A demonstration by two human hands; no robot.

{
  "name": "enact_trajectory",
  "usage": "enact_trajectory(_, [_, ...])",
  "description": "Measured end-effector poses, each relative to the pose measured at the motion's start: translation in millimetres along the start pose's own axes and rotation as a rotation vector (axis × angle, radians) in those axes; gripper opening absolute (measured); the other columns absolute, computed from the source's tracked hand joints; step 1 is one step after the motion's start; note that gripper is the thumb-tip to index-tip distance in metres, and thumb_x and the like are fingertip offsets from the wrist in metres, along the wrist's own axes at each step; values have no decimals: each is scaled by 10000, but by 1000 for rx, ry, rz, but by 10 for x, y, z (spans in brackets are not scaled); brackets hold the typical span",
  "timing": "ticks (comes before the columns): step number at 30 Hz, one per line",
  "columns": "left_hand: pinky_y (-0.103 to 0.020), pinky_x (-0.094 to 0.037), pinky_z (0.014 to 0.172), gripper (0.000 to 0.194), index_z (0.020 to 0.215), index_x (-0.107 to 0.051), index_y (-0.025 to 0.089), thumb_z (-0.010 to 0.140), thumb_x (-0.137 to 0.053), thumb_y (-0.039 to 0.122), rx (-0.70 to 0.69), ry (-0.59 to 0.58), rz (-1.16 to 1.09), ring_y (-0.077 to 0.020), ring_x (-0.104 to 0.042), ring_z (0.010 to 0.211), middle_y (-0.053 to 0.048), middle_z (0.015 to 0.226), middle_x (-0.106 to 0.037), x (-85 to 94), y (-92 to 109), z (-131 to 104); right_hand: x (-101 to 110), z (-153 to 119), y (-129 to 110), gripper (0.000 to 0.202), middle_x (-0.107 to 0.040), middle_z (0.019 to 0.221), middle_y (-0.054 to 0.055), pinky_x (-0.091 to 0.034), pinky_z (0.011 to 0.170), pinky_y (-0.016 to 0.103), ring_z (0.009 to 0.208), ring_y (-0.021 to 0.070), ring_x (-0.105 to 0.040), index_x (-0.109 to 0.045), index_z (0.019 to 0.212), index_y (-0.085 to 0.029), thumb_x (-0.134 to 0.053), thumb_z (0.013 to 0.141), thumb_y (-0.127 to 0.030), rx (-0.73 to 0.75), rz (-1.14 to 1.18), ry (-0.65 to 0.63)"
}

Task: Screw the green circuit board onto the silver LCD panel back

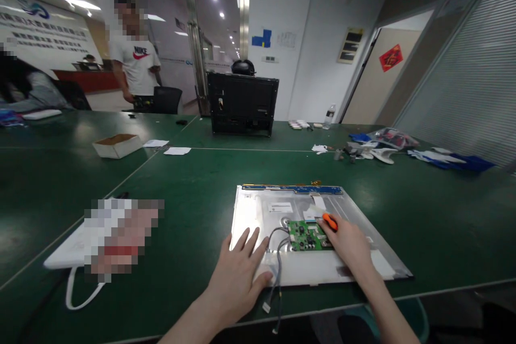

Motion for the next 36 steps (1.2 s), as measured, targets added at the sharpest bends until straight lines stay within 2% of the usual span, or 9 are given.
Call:
enact_trajectory(4, [-645,-207,1059,607,1463,-272,297,928,-250,584,-10,7,-13,-357,-224,1400,-102,1535,-256,-27,122,97,-58,42,202,388,-699,786,91,-393,591,314,720,266,-651,-622,1027,-217,-389,906,-502,25,-36,11])
enact_trajectory(8, [-644,-202,1064,627,1461,-280,286,926,-200,603,-16,27,-23,-350,-210,1406,-100,1535,-259,-57,204,173,-70,71,357,293,-693,772,87,-379,584,305,700,256,-640,-622,1013,-215,-421,898,-395,73,-82,15])
enact_trajectory(18, [-658,-186,1060,670,1470,-268,253,913,-206,620,-64,63,-2,-370,-196,1404,-128,1527,-273,-180,393,352,-106,247,605,283,-695,909,99,-420,685,321,809,257,-640,-619,1039,-186,-448,854,-316,170,-14,11])
enact_trajectory(23, [-667,-192,1056,694,1469,-270,239,902,-218,636,-81,72,-10,-374,-203,1401,-131,1533,-256,-238,447,438,-145,290,789,309,-690,946,111,-422,715,337,829,269,-637,-612,1069,-170,-452,848,-315,128,-14,-10])
enact_trajectory(36, [-672,-179,1063,728,1469,-269,221,895,-183,660,-75,61,-19,-371,-191,1406,-146,1530,-255,-237,486,462,-101,258,786,303,-689,965,117,-431,691,329,815,261,-639,-617,1053,-165,-442,859,-317,133,-60,49])
Point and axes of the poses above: each hand's wrist, its own z-axis towards the middle knuckle, its own x-axis out of the back of the hand, y = z × x, the point moved 8 cm from there along z, towards the middle knuckle
